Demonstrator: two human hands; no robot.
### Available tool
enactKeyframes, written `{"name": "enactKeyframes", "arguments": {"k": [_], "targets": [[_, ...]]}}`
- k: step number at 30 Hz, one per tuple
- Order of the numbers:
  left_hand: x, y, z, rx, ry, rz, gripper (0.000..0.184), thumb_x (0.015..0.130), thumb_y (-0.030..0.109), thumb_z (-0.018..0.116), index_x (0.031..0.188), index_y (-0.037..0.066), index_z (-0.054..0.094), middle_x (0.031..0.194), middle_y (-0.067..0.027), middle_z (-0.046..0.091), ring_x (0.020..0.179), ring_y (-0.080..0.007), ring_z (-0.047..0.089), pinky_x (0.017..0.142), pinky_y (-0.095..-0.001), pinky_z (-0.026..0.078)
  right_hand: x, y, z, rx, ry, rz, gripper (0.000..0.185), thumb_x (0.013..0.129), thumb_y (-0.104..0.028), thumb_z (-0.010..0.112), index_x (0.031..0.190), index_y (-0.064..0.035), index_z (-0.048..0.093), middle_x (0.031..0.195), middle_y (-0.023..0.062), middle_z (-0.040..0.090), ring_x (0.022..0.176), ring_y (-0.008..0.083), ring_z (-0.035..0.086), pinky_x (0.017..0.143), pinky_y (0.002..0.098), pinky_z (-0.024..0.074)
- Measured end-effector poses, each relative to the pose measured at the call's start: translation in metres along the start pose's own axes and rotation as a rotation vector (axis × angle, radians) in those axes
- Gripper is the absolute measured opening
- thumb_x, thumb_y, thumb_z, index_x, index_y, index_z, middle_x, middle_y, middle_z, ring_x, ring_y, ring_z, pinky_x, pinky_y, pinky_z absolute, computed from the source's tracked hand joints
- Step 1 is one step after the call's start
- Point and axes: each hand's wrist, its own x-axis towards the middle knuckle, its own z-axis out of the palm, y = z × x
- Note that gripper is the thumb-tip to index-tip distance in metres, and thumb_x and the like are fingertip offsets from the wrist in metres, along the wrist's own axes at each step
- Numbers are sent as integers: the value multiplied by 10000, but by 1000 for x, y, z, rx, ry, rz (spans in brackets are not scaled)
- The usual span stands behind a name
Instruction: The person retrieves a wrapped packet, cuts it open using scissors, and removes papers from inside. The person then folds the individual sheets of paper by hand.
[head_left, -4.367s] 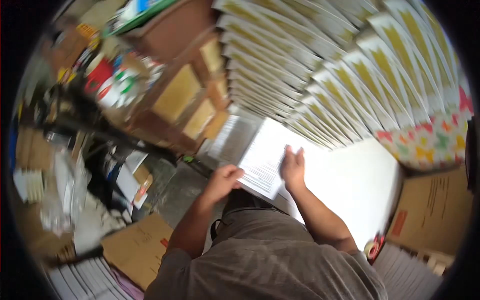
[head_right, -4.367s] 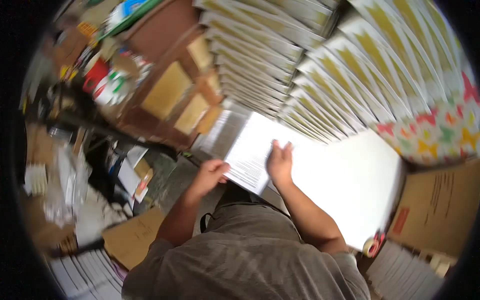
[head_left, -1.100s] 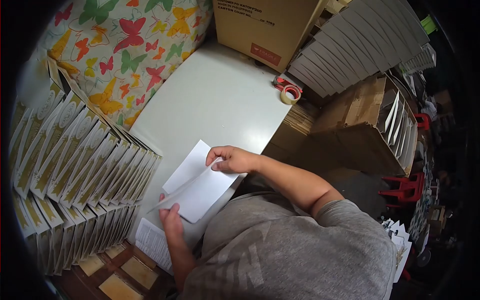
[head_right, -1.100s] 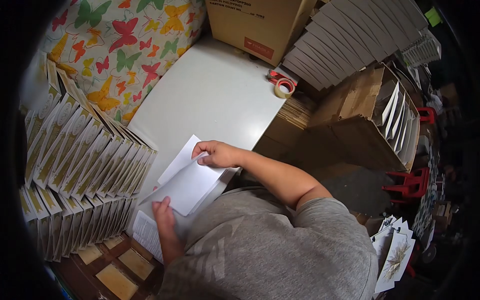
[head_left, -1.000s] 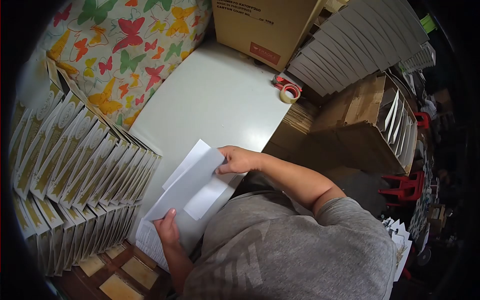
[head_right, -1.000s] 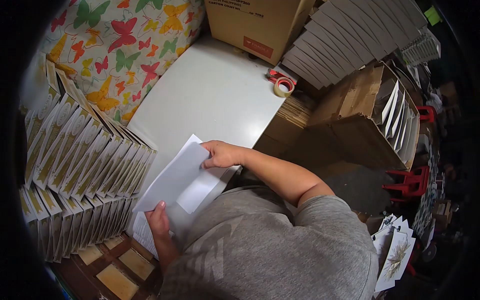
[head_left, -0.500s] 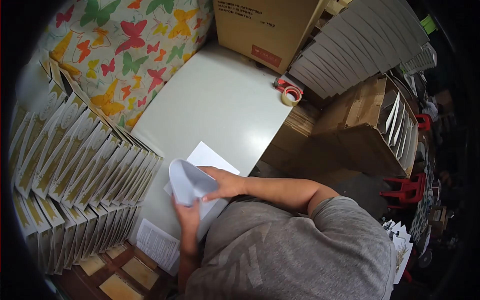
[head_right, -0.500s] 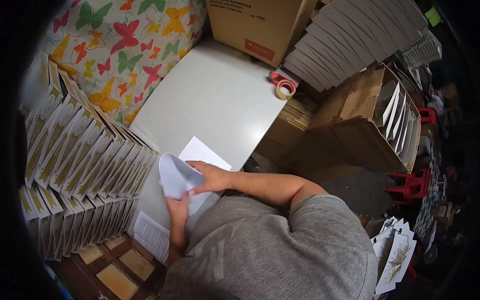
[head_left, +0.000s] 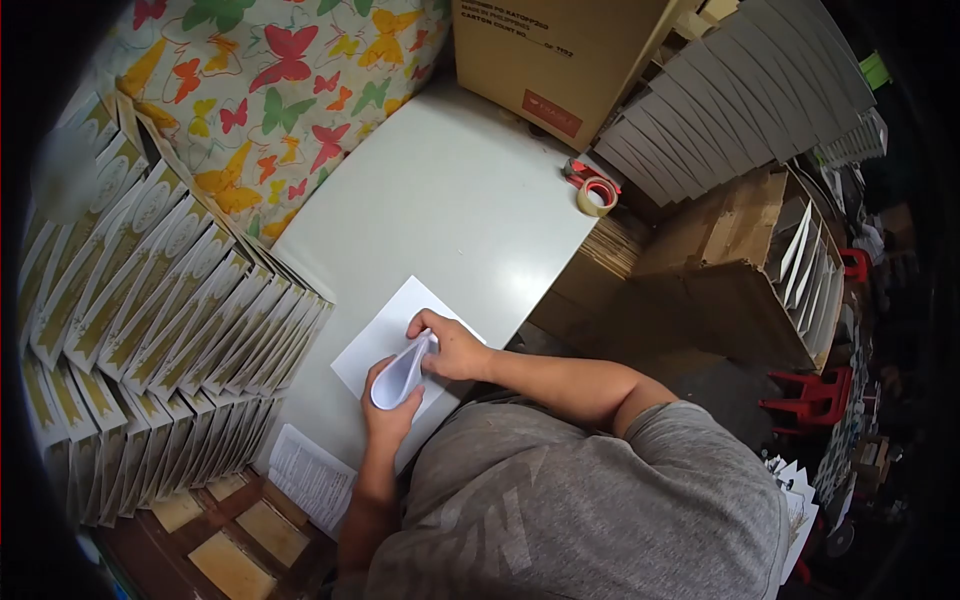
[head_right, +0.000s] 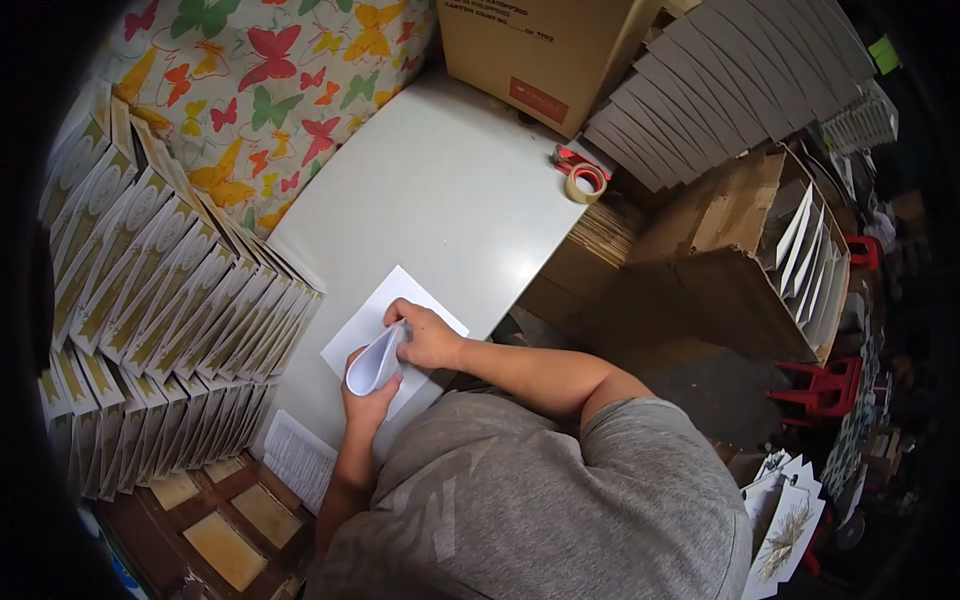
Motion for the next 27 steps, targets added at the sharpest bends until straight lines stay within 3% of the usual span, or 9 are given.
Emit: {"name": "enactKeyframes", "arguments": {"k": [2,4,7,10,13,17,22,27], "targets": [[6,-23,12,62,102,-157,654,716,30,848,1334,22,636,1248,-144,718,1115,-277,703,986,-362,560,5,22,15,45,159,40,401,798,9,627,1180,-84,550,1020,81,666,830,195,598,753,341,509],[10,-22,19,16,78,-170,650,716,34,852,1331,23,642,1234,-141,727,1101,-274,710,970,-359,567,5,19,13,40,151,58,392,803,9,624,1175,-83,542,1019,85,663,830,198,599,755,340,511],[8,-18,24,-124,43,-218,639,715,44,861,1321,26,661,1192,-131,753,1057,-264,731,922,-350,588,-4,12,13,31,90,98,364,820,7,614,1160,-81,520,1014,99,652,830,206,601,762,337,517],[18,-11,12,-37,83,-209,674,753,72,867,1372,-18,617,1251,-175,726,1132,-298,714,952,-347,585,9,5,10,6,-50,133,437,842,-12,613,1260,-60,496,1038,118,637,889,213,622,805,345,535],[4,29,-17,-217,109,-157,558,770,53,845,1292,-28,665,1171,-169,756,1010,-281,748,868,-364,609,13,-41,2,75,-78,139,451,868,-27,609,1296,-39,467,1012,159,645,885,244,649,786,349,536],[0,70,-36,-801,70,-418,495,817,31,815,1279,-52,660,1143,-198,751,966,-293,749,842,-402,619,24,-83,-9,426,-122,92,354,986,-68,589,1315,-22,467,1044,130,649,917,186,644,814,319,538],[-14,75,-36,-899,78,-404,459,837,-10,786,1275,-50,657,1125,-206,748,941,-298,748,823,-410,623,29,-89,7,658,-131,182,270,1091,-135,525,1326,-13,469,1067,108,647,939,152,629,837,300,536],[-20,86,-39,-883,103,-375,437,843,-2,787,1257,-59,661,1092,-198,754,931,-286,749,805,-368,621,27,-86,9,634,-200,137,289,1130,-195,482,1353,-13,462,1064,104,649,935,148,625,835,300,531]]}}
